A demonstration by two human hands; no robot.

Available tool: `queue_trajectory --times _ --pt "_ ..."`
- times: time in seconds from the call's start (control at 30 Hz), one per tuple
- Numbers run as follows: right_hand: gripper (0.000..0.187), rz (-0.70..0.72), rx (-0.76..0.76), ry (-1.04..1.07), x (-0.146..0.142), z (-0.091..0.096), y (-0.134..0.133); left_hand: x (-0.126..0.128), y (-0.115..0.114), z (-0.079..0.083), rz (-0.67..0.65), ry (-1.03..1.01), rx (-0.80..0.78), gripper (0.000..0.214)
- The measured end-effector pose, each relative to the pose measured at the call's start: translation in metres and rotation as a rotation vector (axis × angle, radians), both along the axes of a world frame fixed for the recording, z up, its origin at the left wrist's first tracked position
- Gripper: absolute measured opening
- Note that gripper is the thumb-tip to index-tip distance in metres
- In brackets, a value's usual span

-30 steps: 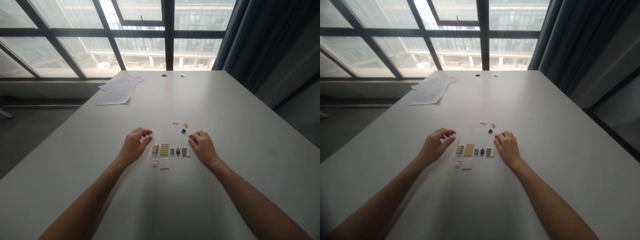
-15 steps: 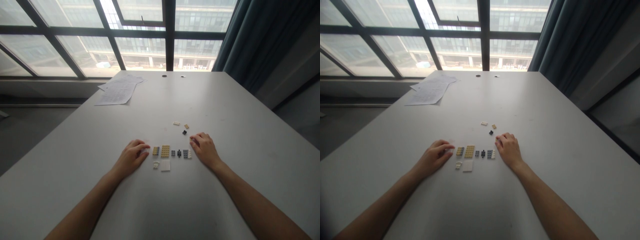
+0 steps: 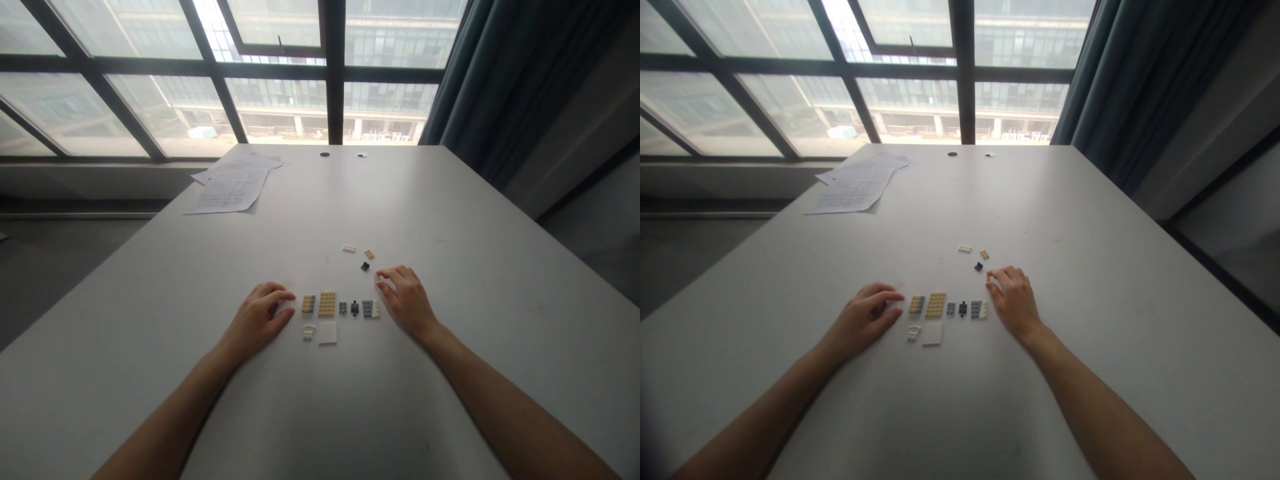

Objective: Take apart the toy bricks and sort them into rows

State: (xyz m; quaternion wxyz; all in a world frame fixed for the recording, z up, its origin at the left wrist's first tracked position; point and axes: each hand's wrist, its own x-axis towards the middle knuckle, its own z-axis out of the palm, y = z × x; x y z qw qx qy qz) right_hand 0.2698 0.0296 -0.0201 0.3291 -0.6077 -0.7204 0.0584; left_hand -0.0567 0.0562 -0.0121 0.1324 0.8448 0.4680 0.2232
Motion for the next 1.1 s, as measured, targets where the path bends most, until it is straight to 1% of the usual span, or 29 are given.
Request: queue_trajectory --times 0.1,0.2,0.33,0.4,0.47,0.53,0.6,0.67,0.73,0.83,0.93,1.03,1.1 --pt "0.018 0.012 0.020 0.014 0.000 -0.001 0.001 0.000 -0.001 0.000 0.004 -0.018 0.023 0.029" --pt "0.018 0.028 0.043 0.033 0.001 -0.002 0.001 0.003 -0.005 0.006 0.020 -0.063 0.080 0.033" --pt "0.019 0.074 0.110 0.098 -0.001 0.000 0.000 0.015 -0.016 0.025 0.000 -0.129 0.212 0.024" --pt "0.020 0.121 0.160 0.153 -0.006 0.004 -0.003 0.027 -0.024 0.036 0.010 -0.208 0.203 0.021" --pt "0.019 0.181 0.204 0.208 -0.015 0.012 -0.009 0.042 -0.032 0.042 0.033 -0.309 0.127 0.020" --pt "0.019 0.238 0.232 0.250 -0.025 0.021 -0.018 0.059 -0.040 0.044 0.060 -0.439 0.002 0.017" --pt "0.018 0.276 0.256 0.279 -0.036 0.029 -0.027 0.076 -0.048 0.041 0.085 -0.630 -0.194 0.017" --pt "0.018 0.320 0.280 0.282 -0.044 0.034 -0.035 0.089 -0.055 0.037 0.053 -0.802 -0.418 0.022" --pt "0.018 0.353 0.300 0.275 -0.050 0.036 -0.040 0.097 -0.060 0.033 0.011 -0.913 -0.554 0.022" --pt "0.017 0.355 0.319 0.271 -0.052 0.033 -0.043 0.100 -0.063 0.033 -0.019 -1.001 -0.642 0.019" --pt "0.016 0.341 0.338 0.264 -0.051 0.029 -0.043 0.098 -0.063 0.036 -0.009 -1.036 -0.702 0.019" --pt "0.017 0.331 0.374 0.256 -0.051 0.026 -0.043 0.098 -0.064 0.039 0.019 -1.050 -0.736 0.019" --pt "0.017 0.331 0.396 0.263 -0.052 0.026 -0.044 0.099 -0.064 0.040 0.029 -1.040 -0.732 0.017"
